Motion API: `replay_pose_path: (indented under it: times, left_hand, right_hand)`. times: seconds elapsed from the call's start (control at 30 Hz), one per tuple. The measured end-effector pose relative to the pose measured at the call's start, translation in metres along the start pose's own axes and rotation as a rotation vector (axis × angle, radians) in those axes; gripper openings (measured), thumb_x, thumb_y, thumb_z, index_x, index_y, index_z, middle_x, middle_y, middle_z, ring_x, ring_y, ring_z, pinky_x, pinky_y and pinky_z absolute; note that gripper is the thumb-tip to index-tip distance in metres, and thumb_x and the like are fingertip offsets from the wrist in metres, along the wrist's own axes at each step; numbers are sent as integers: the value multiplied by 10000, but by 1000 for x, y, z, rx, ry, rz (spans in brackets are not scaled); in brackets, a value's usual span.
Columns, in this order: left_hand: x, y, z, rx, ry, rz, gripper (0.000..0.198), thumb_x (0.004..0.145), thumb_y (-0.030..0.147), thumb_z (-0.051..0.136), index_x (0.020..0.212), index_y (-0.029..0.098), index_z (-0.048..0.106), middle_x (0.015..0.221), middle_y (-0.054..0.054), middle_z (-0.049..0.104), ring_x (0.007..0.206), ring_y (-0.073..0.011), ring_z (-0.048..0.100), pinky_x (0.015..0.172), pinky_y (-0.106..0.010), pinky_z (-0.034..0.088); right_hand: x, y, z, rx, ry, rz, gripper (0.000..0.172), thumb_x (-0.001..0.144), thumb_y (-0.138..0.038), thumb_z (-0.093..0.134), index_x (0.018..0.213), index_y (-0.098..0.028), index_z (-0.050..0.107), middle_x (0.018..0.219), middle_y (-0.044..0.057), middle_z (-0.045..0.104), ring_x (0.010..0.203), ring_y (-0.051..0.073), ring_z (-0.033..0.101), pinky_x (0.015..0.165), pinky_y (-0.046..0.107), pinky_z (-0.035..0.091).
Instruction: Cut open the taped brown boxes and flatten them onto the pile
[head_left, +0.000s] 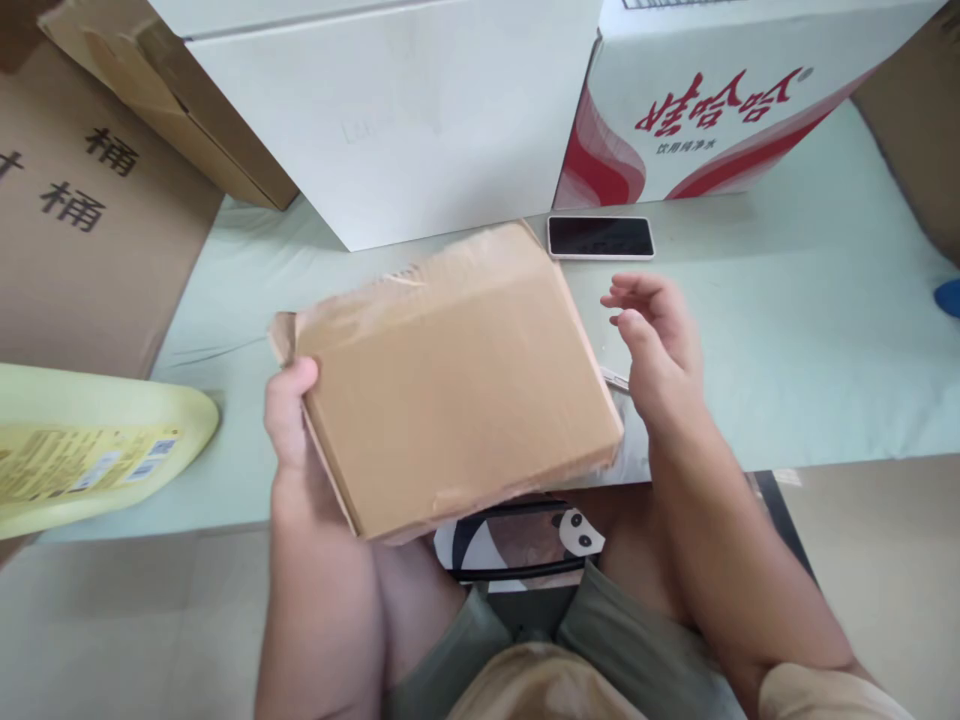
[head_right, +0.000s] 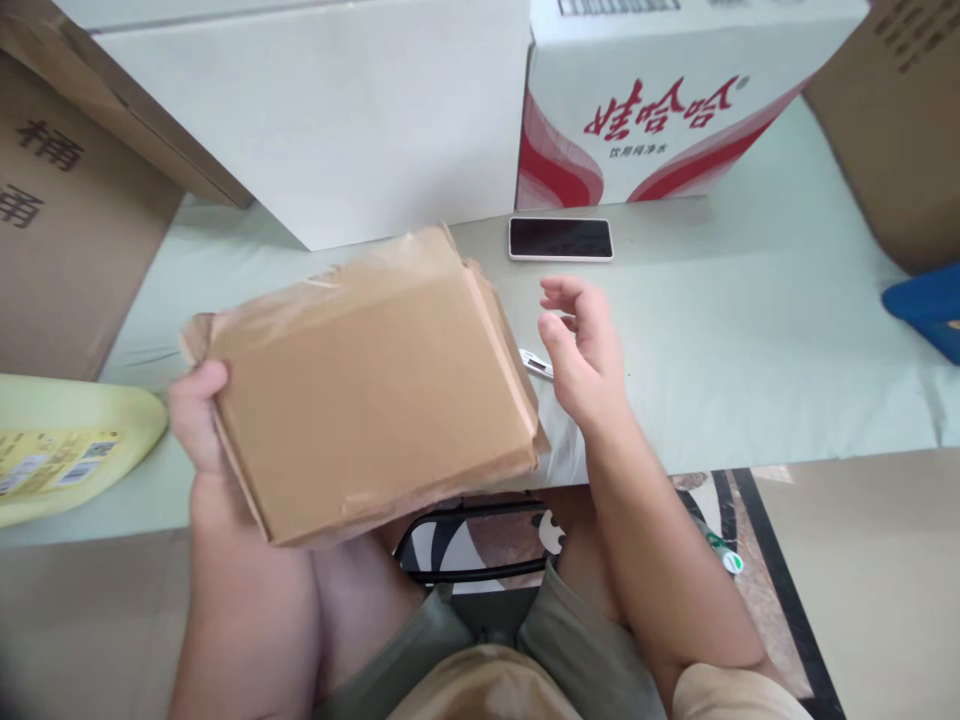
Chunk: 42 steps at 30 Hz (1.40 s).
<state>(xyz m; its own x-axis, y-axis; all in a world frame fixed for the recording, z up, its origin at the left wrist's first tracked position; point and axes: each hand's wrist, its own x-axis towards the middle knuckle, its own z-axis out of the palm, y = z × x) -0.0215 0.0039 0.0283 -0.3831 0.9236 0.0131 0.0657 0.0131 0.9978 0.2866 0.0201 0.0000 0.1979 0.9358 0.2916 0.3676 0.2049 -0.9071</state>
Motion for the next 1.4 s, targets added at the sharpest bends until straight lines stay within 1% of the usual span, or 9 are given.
replay_pose_path:
  times: [0.17,0.27,0.47,0.73,0.93,1.07,1.17,1.27,1.4]
  left_hand:
    - [13,-5,9,-384,52,5,388,696,494,800,965,261,645,1085,2,770,1103,-237,705,979,-366,610]
    - [12,-7,11,-452,72,1,394,712,506,778,965,239,635,1058,-8,751,1039,-225,702,893,-345,605]
    - [8,-7,16,-452,64,64,230,826,417,704,946,223,679,972,-2,738,985,-222,718,998,-381,588]
    - [5,-6,20,-473,-21,-23,394,743,520,796,1000,226,747,1024,-29,769,1138,-288,720,1058,-426,587]
    - [6,-5,20,-463,25,-126,563,624,552,886,1060,206,797,1051,-31,804,988,-259,728,1039,-425,608]
    - [4,-3,21,-482,18,-114,395,736,493,799,1013,211,796,992,-19,803,910,-228,737,875,-363,640]
    - [4,-2,20,-543,33,-29,149,824,380,739,841,234,714,919,24,772,875,-179,726,764,-285,609]
    - [6,-3,18,-626,64,4,214,790,320,787,739,233,598,883,45,744,880,-167,710,752,-273,593]
    - [12,-8,17,-637,117,-19,317,693,424,861,799,227,636,931,20,748,924,-188,696,796,-295,594]
  right_hand:
    - [2,8,4,-3,-70,21,269,907,-343,630,1152,-235,656,1183,94,748,1102,245,723,969,444,576]
    - [2,11,7,-43,-145,-88,360,886,-338,655,1234,-244,657,1272,103,746,1179,271,713,1010,474,567]
    - [-2,9,16,-159,-184,-262,584,810,-390,764,1353,-265,590,1337,116,720,1226,321,690,1030,506,583]
    - [-4,8,22,-307,-30,-304,489,754,-225,733,1226,-264,610,1131,82,734,1022,279,702,831,420,598]
    - [-2,3,19,-265,55,-292,412,735,-219,743,1128,-257,627,1043,44,744,936,230,709,782,362,576]
    - [-3,-1,14,-138,73,-300,374,794,-280,768,1152,-257,664,1086,38,770,967,223,732,833,371,596]
    - [-2,2,13,-71,118,-264,171,935,-298,667,1098,-253,694,1021,28,770,929,202,741,853,371,597]
    - [1,8,13,-13,208,-231,139,1005,-315,603,1111,-253,667,1060,45,745,967,198,744,831,355,588]
    - [1,4,15,-104,299,-358,118,965,-316,658,1065,-256,643,1035,53,707,991,218,711,830,373,569]
